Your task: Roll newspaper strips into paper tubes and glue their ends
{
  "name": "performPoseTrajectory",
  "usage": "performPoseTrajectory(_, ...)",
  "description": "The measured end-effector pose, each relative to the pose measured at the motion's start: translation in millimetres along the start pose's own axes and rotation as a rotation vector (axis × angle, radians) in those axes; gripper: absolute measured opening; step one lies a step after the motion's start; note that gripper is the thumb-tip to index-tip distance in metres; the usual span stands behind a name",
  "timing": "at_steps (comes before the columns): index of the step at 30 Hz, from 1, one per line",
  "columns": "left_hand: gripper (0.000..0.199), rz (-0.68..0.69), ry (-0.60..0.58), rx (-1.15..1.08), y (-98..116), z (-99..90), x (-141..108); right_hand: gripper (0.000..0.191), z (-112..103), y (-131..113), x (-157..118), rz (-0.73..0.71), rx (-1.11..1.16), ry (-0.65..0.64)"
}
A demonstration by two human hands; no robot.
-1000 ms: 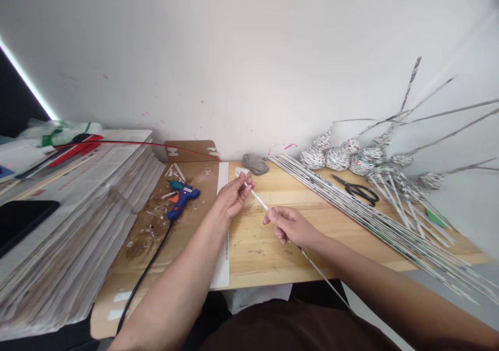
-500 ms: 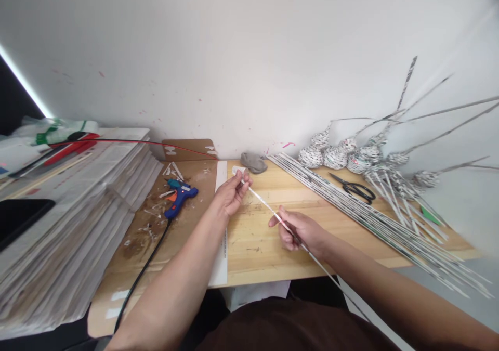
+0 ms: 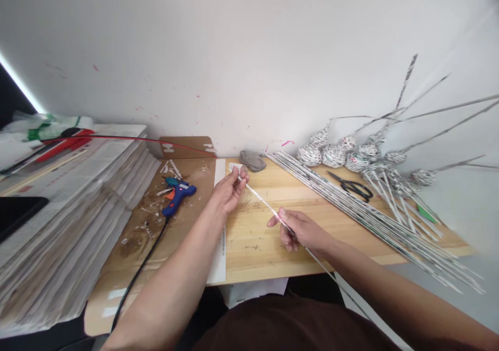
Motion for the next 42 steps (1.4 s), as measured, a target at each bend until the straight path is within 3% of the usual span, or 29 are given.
performPoseTrajectory(3,0.014,0.008,0.029,0.019,-0.4,-3.5,-0.1,0.038,-10.8,-19.2,-8.0,-0.082,-0.304,0.131)
performPoseTrajectory(5,0.014,-0.002,0.025,0.032,-1.7,-3.3,-0.2,0.035,-12.5,-23.6,-10.0,-0.101,-0.375,0.159)
performPoseTrajectory(11,0.016,-0.02,-0.027,0.045,-3.6,1.4,0.1,0.035,-2.9,-3.6,-2.1,-0.034,-0.031,0.0)
performPoseTrajectory(14,0.015,-0.027,-0.024,0.057,-5.9,0.0,0.3,0.037,1.3,-4.4,2.6,-0.02,-0.018,-0.034)
performPoseTrajectory(18,0.013,-0.046,-0.024,0.082,-10.4,-1.2,0.5,0.035,-3.3,-20.5,11.5,-0.068,-0.221,0.068)
performPoseTrajectory(22,0.013,-0.028,0.011,0.096,-8.9,-3.7,-0.1,0.029,-7.7,-41.5,13.2,-0.136,-0.574,0.216)
performPoseTrajectory(26,0.011,-0.022,0.025,0.11,-8.1,-3.7,-0.1,0.033,-5.6,-55.3,10.2,-0.195,-0.804,0.269)
performPoseTrajectory(39,0.011,-0.039,0.035,0.104,-11.7,-5.3,-1.4,0.03,-4.2,-70.0,16.2,-0.258,-0.866,0.3)
performPoseTrajectory(42,0.01,-0.045,0.033,0.099,-13.3,-6.0,-0.9,0.03,0.1,-80.7,16.1,-0.273,-0.986,0.346)
Point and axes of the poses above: each hand's wrist, its own x-axis towards the middle knuckle, its own z-axis out of the palm, y = z × x, the point moved 10 cm from there along x, towards the middle knuckle, and after that the axes turned 12 degrees about -y, right-handed, at the moved point
